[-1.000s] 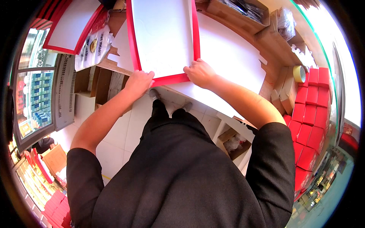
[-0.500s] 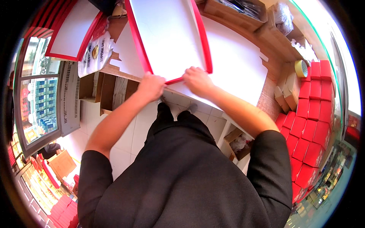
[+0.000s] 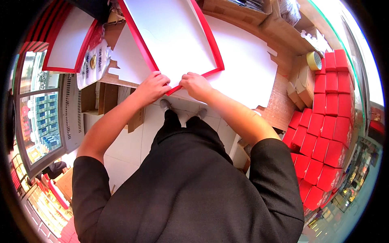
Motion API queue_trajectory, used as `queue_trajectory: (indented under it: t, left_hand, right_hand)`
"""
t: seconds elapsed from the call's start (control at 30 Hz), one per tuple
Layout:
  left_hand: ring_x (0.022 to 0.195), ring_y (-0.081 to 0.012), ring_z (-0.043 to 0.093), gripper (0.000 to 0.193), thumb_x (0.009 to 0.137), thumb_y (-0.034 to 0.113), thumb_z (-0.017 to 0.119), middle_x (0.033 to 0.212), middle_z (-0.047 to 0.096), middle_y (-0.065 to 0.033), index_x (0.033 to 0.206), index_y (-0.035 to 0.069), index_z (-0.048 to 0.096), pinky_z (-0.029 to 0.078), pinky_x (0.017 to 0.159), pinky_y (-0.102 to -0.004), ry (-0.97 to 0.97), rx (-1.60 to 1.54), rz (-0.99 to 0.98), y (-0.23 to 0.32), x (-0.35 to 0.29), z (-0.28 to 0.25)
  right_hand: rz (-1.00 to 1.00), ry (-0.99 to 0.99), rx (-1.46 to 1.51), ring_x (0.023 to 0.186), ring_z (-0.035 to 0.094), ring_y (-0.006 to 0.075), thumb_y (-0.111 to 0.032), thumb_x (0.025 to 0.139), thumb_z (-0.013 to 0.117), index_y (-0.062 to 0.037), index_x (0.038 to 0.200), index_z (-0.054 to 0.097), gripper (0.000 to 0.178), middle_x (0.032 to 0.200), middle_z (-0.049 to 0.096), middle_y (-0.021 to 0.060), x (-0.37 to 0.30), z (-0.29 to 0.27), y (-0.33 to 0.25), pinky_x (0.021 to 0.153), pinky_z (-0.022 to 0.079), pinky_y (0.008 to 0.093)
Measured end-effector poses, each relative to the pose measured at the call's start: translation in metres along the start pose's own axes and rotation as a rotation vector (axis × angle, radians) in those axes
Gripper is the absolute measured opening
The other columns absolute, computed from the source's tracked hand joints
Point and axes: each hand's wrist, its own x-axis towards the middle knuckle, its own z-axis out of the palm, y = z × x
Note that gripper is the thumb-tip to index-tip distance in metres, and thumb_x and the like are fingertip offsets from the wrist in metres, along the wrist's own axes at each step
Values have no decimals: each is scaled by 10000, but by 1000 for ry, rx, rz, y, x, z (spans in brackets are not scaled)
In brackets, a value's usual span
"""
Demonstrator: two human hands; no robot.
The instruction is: The person assembles flat white cardboard boxes by folding the flaps and securing them with red adhesive tape. They work on a wooden table, handling each box individually, folding the sides, and applying tape to the seams to form the final rectangular shape.
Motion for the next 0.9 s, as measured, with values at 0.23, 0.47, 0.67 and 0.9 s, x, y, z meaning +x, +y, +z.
queue_trajectory:
  t: [0.23, 0.47, 0.67, 0.9]
  left_hand:
    - [1019, -225, 517, 161, 774, 209, 671, 961, 558, -53, 856, 98, 586, 379, 896, -391, 106, -99, -60, 8, -9, -11]
    - [968, -218, 495, 240, 790, 316, 680, 901, 541, -37, 818, 92, 597, 357, 869, -375, -9, 113, -178, 38, 4, 4]
    - [912, -210, 521, 148, 791, 238, 661, 835, 559, -42, 767, 97, 623, 356, 843, -385, -116, 122, -251, 28, -5, 4]
    - [870, -227, 550, 41, 746, 126, 601, 810, 555, -48, 772, 96, 590, 399, 806, -384, -44, 137, -498, 29, -16, 2]
  right_hand:
    - [27, -9, 16, 882, 564, 280, -94, 786, 628, -46, 803, 647, 55, 853, 607, 89, 3, -1, -1, 800, 471, 385]
    - [40, -9, 2, 870, 561, 283, -63, 766, 591, -54, 774, 638, 49, 834, 594, 90, 1, 0, -1, 799, 473, 388]
    - [-133, 14, -146, 899, 549, 266, -20, 729, 559, -54, 848, 611, 134, 870, 574, 84, -7, -4, 12, 819, 464, 365]
    - [92, -100, -237, 919, 587, 281, -13, 760, 556, -50, 848, 623, 117, 923, 610, 99, 9, -20, 17, 828, 496, 370]
